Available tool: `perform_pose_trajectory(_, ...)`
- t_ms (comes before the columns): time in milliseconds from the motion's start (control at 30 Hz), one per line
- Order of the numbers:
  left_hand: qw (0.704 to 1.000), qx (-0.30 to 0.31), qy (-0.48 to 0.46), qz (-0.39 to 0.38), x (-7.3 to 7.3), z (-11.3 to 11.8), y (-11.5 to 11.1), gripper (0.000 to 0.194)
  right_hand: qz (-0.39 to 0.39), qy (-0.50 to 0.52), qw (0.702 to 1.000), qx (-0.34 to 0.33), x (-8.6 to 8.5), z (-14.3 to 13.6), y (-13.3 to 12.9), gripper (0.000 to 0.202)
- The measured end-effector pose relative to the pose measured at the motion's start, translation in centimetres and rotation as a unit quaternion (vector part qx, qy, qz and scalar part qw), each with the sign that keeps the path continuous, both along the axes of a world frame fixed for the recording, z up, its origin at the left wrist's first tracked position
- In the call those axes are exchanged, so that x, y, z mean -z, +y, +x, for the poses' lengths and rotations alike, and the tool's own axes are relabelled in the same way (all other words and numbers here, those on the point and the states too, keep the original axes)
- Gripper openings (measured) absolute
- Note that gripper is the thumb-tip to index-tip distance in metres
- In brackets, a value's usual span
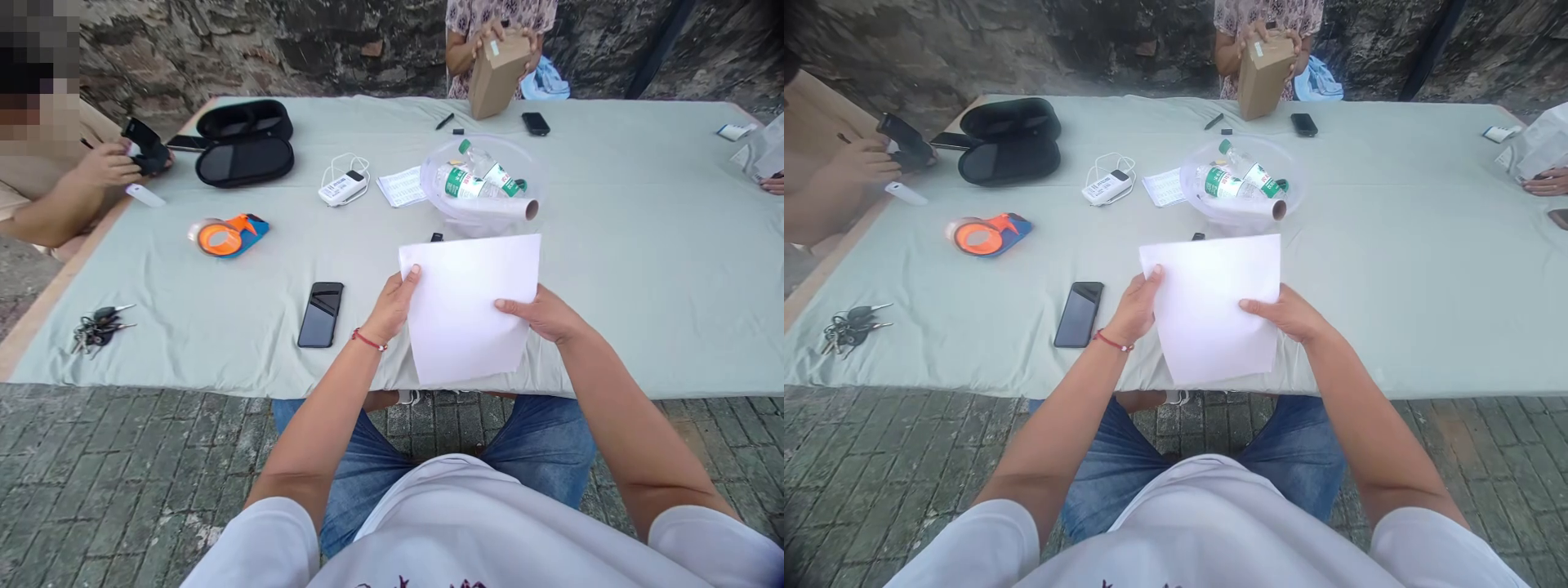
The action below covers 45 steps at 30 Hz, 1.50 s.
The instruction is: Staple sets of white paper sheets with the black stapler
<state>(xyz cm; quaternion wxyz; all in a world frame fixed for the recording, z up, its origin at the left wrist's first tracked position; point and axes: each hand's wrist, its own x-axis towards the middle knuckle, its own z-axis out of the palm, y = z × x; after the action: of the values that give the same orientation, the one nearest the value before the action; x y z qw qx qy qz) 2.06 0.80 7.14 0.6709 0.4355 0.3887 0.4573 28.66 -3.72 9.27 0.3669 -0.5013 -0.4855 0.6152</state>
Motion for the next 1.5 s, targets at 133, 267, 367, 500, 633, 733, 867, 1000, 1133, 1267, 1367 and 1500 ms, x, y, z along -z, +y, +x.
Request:
perform_pose_trajectory(133,0.992,-0.011,-0.068,-0.107,3.4,0.7,-0.6,0.051,-0.099,0.014,0.995,0.01,3.2,-0.3,-0.6,0.054)
perform_pose_trajectory(267,0.979,-0.006,-0.12,-0.166,5.6,-0.1,-0.3,0.047,-0.171,0.039,0.983,0.05,5.1,-0.2,-0.4,0.046)
perform_pose_trajectory(367,0.974,0.022,-0.131,-0.182,6.0,-0.5,0.2,0.046,-0.175,0.057,0.982,0.048,5.3,-0.1,0.0,0.048)
perform_pose_trajectory(500,0.976,0.03,-0.123,-0.179,6.1,-0.5,0.4,0.045,-0.186,0.065,0.979,0.052,5.4,-0.1,0.2,0.048)
perform_pose_trajectory(633,0.977,0.008,-0.118,-0.18,6.3,-0.6,0.2,0.044,-0.194,0.094,0.976,0.033,5.7,0.5,-0.3,0.048)
perform_pose_trajectory(733,0.976,-0.033,-0.117,-0.18,6.4,-1.0,0.4,0.043,-0.218,0.098,0.971,0.006,6.3,1.0,-1.0,0.043)
perform_pose_trajectory(867,0.974,-0.069,-0.116,-0.182,6.7,-1.4,0.9,0.049,-0.252,0.091,0.963,-0.013,7.4,1.2,-2.4,0.038)
perform_pose_trajectory(1000,0.982,-0.05,-0.118,-0.136,6.9,-1.3,0.8,0.069,-0.275,0.096,0.957,0.017,8.2,1.0,-3.8,0.038)
perform_pose_trajectory(1133,0.984,-0.065,-0.118,-0.115,7.2,-0.8,0.5,0.071,-0.293,0.105,0.95,0.035,8.8,0.9,-4.6,0.041)
perform_pose_trajectory(1267,0.982,-0.087,-0.095,-0.141,8.0,-0.4,0.7,0.048,-0.272,0.109,0.955,0.054,9.6,0.6,-5.1,0.041)
perform_pose_trajectory(1367,0.979,-0.108,-0.071,-0.159,8.8,-0.3,0.8,0.04,-0.269,0.108,0.955,0.057,10.2,0.5,-5.2,0.04)
perform_pose_trajectory(1500,0.976,-0.129,-0.066,-0.162,9.0,-0.2,1.0,0.04,-0.272,0.114,0.953,0.068,10.4,0.6,-5.3,0.039)
